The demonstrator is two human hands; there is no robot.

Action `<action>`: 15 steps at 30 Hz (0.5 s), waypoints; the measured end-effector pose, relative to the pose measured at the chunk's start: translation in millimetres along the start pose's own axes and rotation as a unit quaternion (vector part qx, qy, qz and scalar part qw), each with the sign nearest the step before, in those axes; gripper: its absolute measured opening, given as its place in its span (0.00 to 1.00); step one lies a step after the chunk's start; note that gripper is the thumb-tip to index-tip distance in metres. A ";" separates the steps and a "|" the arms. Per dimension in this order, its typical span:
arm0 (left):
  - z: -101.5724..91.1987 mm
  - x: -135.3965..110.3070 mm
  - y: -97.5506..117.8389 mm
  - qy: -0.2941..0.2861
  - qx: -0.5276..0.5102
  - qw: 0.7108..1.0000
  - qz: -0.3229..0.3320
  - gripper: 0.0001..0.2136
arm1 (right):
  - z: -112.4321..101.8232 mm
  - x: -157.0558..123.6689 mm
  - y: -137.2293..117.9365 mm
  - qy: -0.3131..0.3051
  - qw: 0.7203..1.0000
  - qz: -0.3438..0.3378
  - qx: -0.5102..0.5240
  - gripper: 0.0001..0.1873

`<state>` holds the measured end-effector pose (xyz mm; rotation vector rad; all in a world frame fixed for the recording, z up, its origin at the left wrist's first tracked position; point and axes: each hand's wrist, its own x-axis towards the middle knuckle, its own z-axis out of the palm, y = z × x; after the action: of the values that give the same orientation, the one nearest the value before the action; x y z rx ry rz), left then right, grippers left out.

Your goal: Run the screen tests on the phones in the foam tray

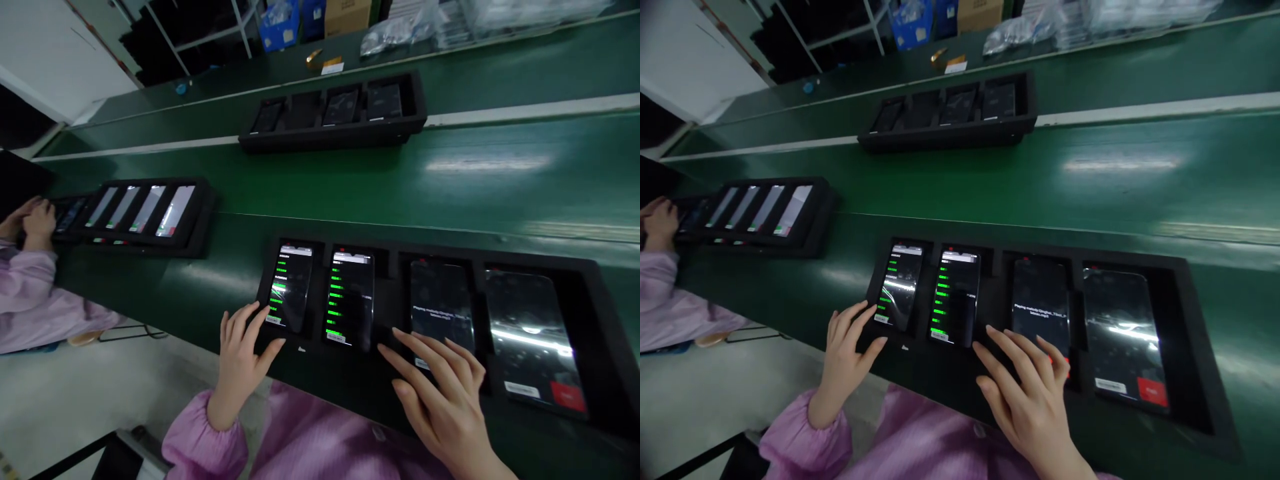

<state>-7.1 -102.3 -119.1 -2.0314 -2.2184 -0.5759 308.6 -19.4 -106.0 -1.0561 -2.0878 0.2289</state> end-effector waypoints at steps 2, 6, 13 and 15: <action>0.0 -0.3 2.8 0.000 0.010 1.000 0.008 0.22 | 0.9 -0.7 1.0 0.001 1.000 -0.005 0.006 0.13; -0.8 -0.6 8.4 -0.027 0.042 0.999 0.003 0.21 | -0.8 -6.1 4.6 0.002 1.000 -0.019 0.012 0.14; -7.2 1.2 -0.1 0.027 -0.097 0.991 -0.086 0.27 | -54.3 -16.0 44.9 0.002 0.998 0.009 -0.068 0.27; -3.7 13.4 -13.5 0.034 -0.166 0.980 -0.109 0.25 | -70.1 -3.3 68.2 -0.002 0.991 0.053 -0.124 0.20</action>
<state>-22.6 -91.5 -114.6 -1.8723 -2.4577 -1.0863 400.9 9.7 -91.5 -1.3157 -2.1044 0.0220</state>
